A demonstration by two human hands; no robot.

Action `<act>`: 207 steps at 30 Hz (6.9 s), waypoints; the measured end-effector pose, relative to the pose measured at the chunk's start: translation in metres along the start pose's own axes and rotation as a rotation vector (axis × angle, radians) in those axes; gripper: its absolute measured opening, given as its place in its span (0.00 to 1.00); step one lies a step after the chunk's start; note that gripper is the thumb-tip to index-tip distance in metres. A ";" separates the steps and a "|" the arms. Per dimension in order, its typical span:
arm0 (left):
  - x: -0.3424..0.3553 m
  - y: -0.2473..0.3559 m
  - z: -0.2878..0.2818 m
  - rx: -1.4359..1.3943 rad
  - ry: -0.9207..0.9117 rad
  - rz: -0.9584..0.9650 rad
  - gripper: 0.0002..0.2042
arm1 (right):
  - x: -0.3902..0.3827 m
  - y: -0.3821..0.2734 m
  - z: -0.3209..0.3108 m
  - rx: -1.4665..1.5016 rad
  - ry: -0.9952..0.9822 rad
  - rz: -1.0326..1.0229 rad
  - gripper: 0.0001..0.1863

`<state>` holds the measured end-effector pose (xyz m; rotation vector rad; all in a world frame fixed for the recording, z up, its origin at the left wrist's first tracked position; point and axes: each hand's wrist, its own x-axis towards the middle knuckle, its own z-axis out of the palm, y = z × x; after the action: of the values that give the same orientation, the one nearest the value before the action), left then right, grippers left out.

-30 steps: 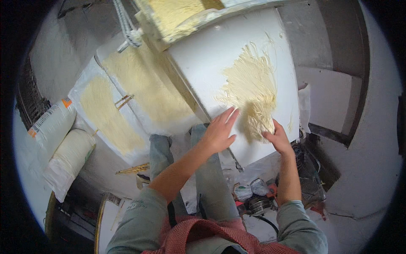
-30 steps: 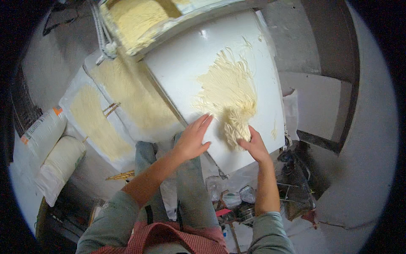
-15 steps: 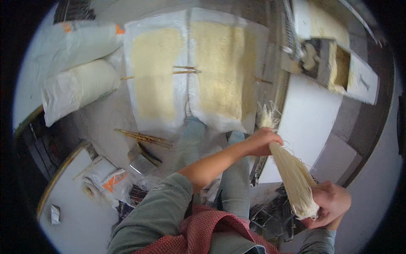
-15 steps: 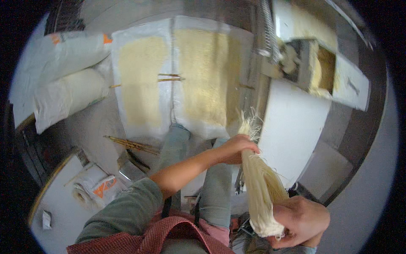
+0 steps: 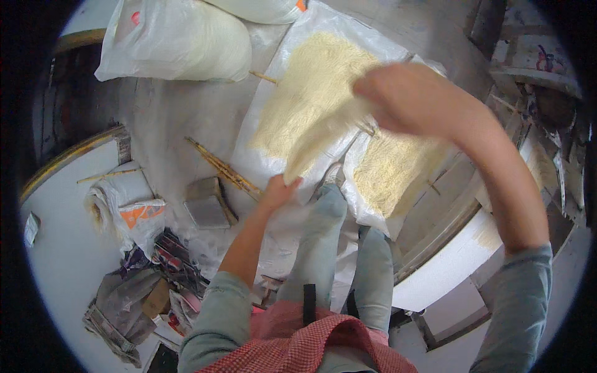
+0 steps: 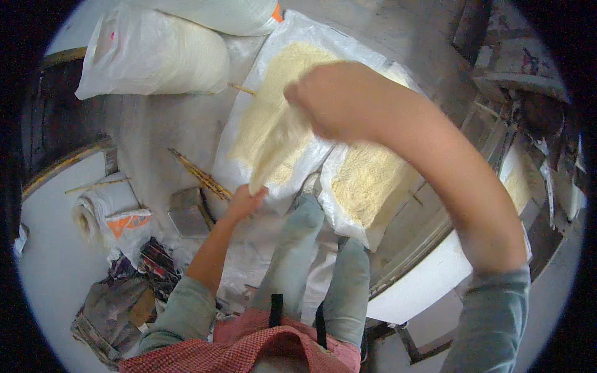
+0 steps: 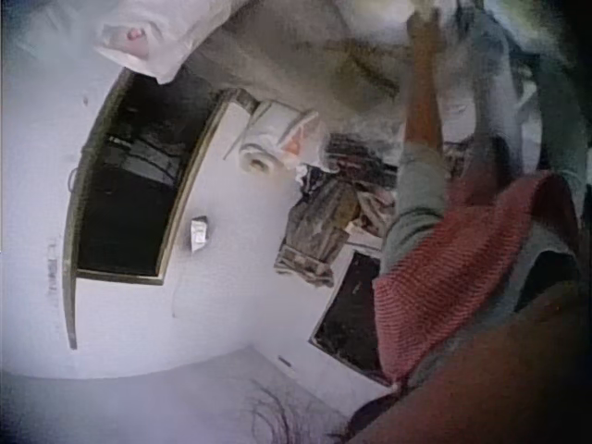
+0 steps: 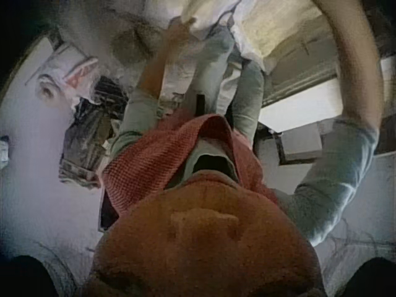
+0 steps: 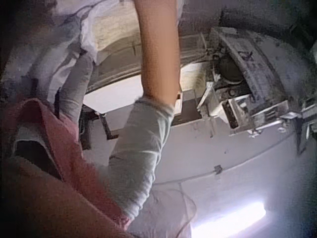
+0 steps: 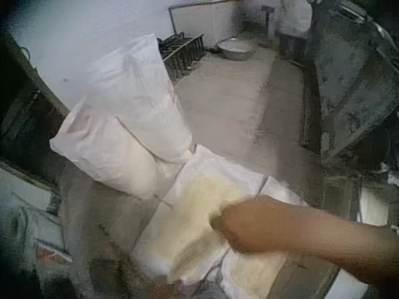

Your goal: The person operates a noodle-making machine, repeatedly gathering strands of noodles as they emerge, aligning them by hand, and placing them onto a white tray. The person continues this process throughout the clip, handling the noodles with both hands.

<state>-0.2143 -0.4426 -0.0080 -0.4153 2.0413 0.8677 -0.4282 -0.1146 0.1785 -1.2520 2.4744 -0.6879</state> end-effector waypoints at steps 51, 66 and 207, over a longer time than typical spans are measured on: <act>-0.197 0.137 0.635 1.061 -0.969 1.244 0.28 | -0.733 -0.239 0.490 0.298 0.992 2.024 0.19; -0.174 0.269 0.596 0.517 -0.875 1.293 0.42 | -0.698 -0.229 0.244 1.242 0.685 1.075 0.19; -0.002 0.138 0.321 0.616 -0.461 0.523 0.26 | -0.636 -0.217 0.392 0.713 0.273 1.975 0.20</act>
<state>-0.1039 -0.1175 -0.0737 0.6256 1.8668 0.5089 0.2655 0.1787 -0.0147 1.4713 1.9136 -0.8037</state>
